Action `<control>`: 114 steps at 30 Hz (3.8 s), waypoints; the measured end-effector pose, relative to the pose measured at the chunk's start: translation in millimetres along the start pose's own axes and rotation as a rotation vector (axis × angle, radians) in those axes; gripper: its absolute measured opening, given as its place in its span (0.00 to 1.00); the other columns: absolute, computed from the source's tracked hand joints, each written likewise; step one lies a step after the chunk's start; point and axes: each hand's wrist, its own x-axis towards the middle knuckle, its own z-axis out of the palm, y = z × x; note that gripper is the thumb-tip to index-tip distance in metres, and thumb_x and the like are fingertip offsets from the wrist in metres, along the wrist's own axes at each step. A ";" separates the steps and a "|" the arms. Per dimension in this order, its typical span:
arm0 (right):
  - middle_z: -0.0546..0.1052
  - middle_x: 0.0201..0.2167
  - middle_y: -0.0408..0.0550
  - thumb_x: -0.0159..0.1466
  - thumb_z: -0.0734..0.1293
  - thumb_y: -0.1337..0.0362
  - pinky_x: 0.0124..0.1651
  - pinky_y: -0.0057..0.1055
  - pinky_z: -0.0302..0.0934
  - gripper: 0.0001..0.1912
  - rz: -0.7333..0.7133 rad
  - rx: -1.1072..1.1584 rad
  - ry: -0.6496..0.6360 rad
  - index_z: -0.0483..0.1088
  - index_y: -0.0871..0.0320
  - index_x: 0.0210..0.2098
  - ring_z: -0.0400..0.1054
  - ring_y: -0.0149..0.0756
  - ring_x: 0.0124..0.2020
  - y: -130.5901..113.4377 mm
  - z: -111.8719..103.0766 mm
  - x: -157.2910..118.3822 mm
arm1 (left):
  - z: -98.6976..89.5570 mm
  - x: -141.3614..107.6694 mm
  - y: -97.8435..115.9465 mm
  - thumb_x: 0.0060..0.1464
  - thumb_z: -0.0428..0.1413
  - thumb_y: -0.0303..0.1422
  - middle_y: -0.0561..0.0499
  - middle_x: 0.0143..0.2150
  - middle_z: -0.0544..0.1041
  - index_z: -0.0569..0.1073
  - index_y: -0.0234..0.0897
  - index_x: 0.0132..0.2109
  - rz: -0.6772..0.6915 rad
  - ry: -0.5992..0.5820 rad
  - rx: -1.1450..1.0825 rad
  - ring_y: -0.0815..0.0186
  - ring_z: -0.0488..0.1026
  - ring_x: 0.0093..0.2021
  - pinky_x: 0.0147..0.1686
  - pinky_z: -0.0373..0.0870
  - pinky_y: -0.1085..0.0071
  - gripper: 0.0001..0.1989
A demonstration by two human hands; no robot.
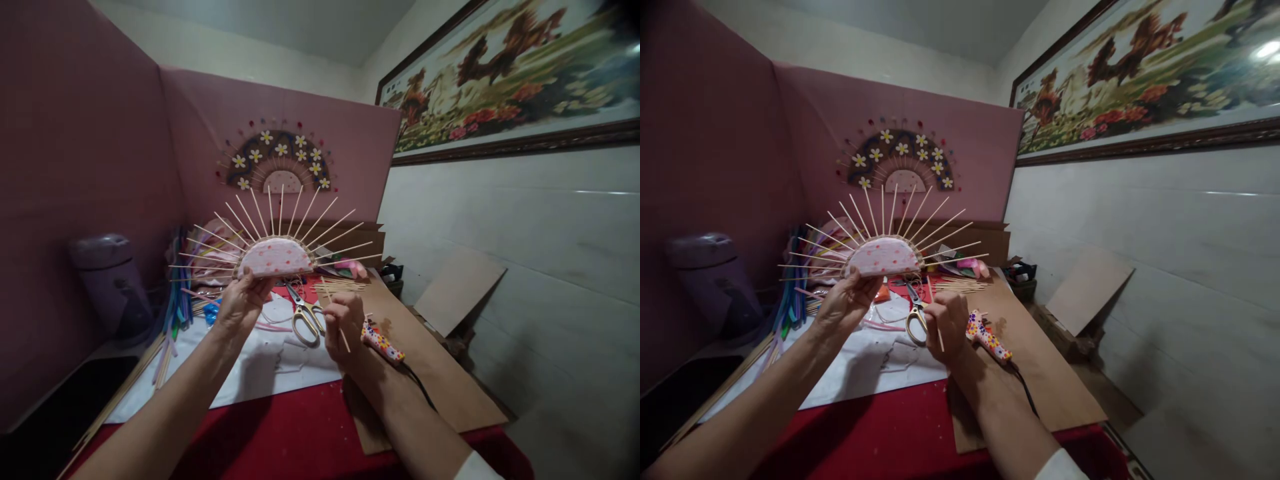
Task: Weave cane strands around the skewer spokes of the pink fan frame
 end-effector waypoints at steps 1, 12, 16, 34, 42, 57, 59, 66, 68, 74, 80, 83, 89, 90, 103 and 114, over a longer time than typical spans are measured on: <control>0.66 0.32 0.47 0.60 0.57 0.72 0.40 0.38 0.57 0.06 0.004 0.005 -0.021 0.63 0.57 0.34 0.61 0.36 0.36 -1.7 -0.2 0.5 | -0.5 0.1 0.4 0.54 0.50 0.23 0.46 0.27 0.78 0.71 0.31 0.30 0.001 -0.009 -0.003 0.66 0.77 0.31 0.38 0.74 0.65 0.08; 0.70 0.36 0.49 0.61 0.57 0.73 0.42 0.39 0.60 0.10 0.120 0.025 -0.009 0.66 0.57 0.40 0.64 0.37 0.40 -3.6 2.1 2.2 | -21.3 -8.5 -4.0 0.56 0.49 0.23 0.47 0.31 0.79 0.73 0.32 0.35 -0.036 -0.070 -0.035 0.66 0.76 0.35 0.41 0.73 0.65 0.08; 0.70 0.37 0.50 0.61 0.57 0.73 0.41 0.39 0.61 0.11 0.120 0.043 0.004 0.65 0.57 0.41 0.65 0.38 0.40 -6.4 2.8 2.6 | -22.8 -16.6 -4.7 0.56 0.49 0.23 0.47 0.34 0.79 0.73 0.35 0.42 -0.040 -0.059 -0.028 0.65 0.76 0.36 0.42 0.73 0.63 0.10; 0.69 0.42 0.53 0.58 0.58 0.77 0.43 0.41 0.63 0.21 0.024 0.089 -0.025 0.63 0.57 0.50 0.65 0.40 0.44 -10.8 -8.2 12.5 | -24.2 -27.9 -15.5 0.48 0.58 0.28 0.51 0.41 0.76 0.72 0.46 0.47 0.029 -0.156 0.108 0.63 0.75 0.40 0.46 0.69 0.56 0.17; 0.69 0.47 0.55 0.61 0.56 0.74 0.47 0.46 0.62 0.22 0.002 0.086 -0.061 0.60 0.58 0.54 0.63 0.43 0.49 -11.6 -5.4 15.4 | -21.4 -37.9 -25.0 0.46 0.60 0.27 0.51 0.41 0.75 0.73 0.42 0.45 -0.056 -0.163 0.176 0.65 0.74 0.38 0.42 0.72 0.60 0.16; 0.70 0.47 0.54 0.61 0.57 0.74 0.48 0.45 0.62 0.22 -0.038 0.067 -0.082 0.62 0.56 0.54 0.63 0.42 0.50 -13.0 -4.9 14.2 | -24.7 -39.3 -33.0 0.45 0.61 0.29 0.48 0.39 0.77 0.75 0.37 0.41 -0.050 -0.214 0.302 0.63 0.74 0.39 0.43 0.71 0.60 0.13; 0.71 0.46 0.53 0.60 0.57 0.75 0.48 0.45 0.61 0.22 -0.024 0.069 -0.123 0.62 0.56 0.53 0.63 0.41 0.49 -13.5 -4.6 14.5 | -25.0 -39.9 -34.3 0.45 0.61 0.30 0.47 0.39 0.77 0.75 0.36 0.41 -0.048 -0.219 0.323 0.62 0.74 0.40 0.43 0.71 0.60 0.13; 0.71 0.46 0.55 0.60 0.58 0.75 0.48 0.46 0.61 0.22 -0.096 0.083 -0.066 0.62 0.59 0.53 0.64 0.42 0.49 -16.2 -6.8 13.9 | -25.5 -40.5 -35.0 0.45 0.61 0.30 0.47 0.38 0.78 0.75 0.37 0.41 -0.034 -0.227 0.336 0.62 0.74 0.39 0.43 0.71 0.61 0.13; 0.71 0.47 0.55 0.60 0.58 0.74 0.49 0.45 0.61 0.22 -0.112 0.072 -0.129 0.62 0.58 0.54 0.64 0.41 0.50 -17.4 -6.5 15.2 | -25.5 -40.9 -35.4 0.44 0.61 0.31 0.47 0.39 0.78 0.75 0.36 0.41 -0.032 -0.235 0.351 0.61 0.74 0.40 0.43 0.71 0.60 0.13; 0.73 0.44 0.53 0.60 0.58 0.75 0.50 0.45 0.61 0.22 -0.078 0.083 -0.149 0.62 0.58 0.53 0.65 0.39 0.48 -20.8 -6.5 17.2 | -25.7 -42.1 -38.9 0.43 0.62 0.30 0.47 0.37 0.78 0.75 0.36 0.39 -0.049 -0.249 0.352 0.60 0.75 0.38 0.44 0.70 0.58 0.12; 0.72 0.45 0.55 0.59 0.57 0.75 0.49 0.46 0.61 0.23 -0.115 0.072 -0.138 0.61 0.60 0.54 0.64 0.41 0.49 -25.4 -8.1 19.1 | -23.7 -44.5 -37.8 0.45 0.60 0.29 0.47 0.38 0.78 0.76 0.36 0.39 -0.033 -0.269 0.361 0.61 0.74 0.39 0.44 0.70 0.59 0.10; 0.73 0.43 0.54 0.61 0.57 0.74 0.49 0.45 0.62 0.21 -0.102 0.067 -0.131 0.62 0.60 0.53 0.66 0.40 0.48 -27.6 -8.4 18.5 | -21.3 -46.3 -36.6 0.45 0.61 0.30 0.46 0.38 0.78 0.76 0.36 0.39 -0.030 -0.273 0.370 0.60 0.74 0.40 0.44 0.70 0.60 0.11; 0.73 0.45 0.54 0.61 0.57 0.71 0.48 0.44 0.62 0.21 -0.171 0.073 -0.151 0.62 0.58 0.54 0.66 0.40 0.47 -32.8 -10.0 16.6 | -20.4 -46.9 -37.2 0.46 0.60 0.31 0.47 0.38 0.79 0.76 0.38 0.41 -0.006 -0.308 0.380 0.61 0.75 0.39 0.42 0.71 0.62 0.12; 0.73 0.45 0.53 0.61 0.58 0.71 0.48 0.43 0.62 0.21 -0.185 0.071 -0.180 0.62 0.58 0.54 0.66 0.40 0.48 -33.5 -9.7 17.0 | -20.6 -47.0 -37.5 0.45 0.61 0.30 0.47 0.37 0.79 0.76 0.37 0.41 -0.003 -0.312 0.383 0.61 0.75 0.38 0.42 0.71 0.63 0.12; 0.74 0.45 0.55 0.60 0.59 0.73 0.48 0.42 0.62 0.21 -0.193 0.024 -0.245 0.63 0.61 0.53 0.65 0.41 0.47 -45.5 -9.3 22.4 | -16.2 -48.7 -36.9 0.38 0.64 0.28 0.50 0.31 0.79 0.77 0.38 0.37 0.010 -0.277 0.350 0.62 0.75 0.34 0.39 0.70 0.66 0.13; 0.74 0.44 0.56 0.58 0.60 0.75 0.45 0.42 0.62 0.22 -0.243 -0.012 -0.267 0.63 0.64 0.53 0.65 0.42 0.46 -47.2 -6.2 21.9 | -9.5 -53.2 -34.3 0.38 0.64 0.27 0.51 0.30 0.78 0.77 0.35 0.33 0.035 -0.303 0.350 0.66 0.73 0.32 0.37 0.69 0.70 0.10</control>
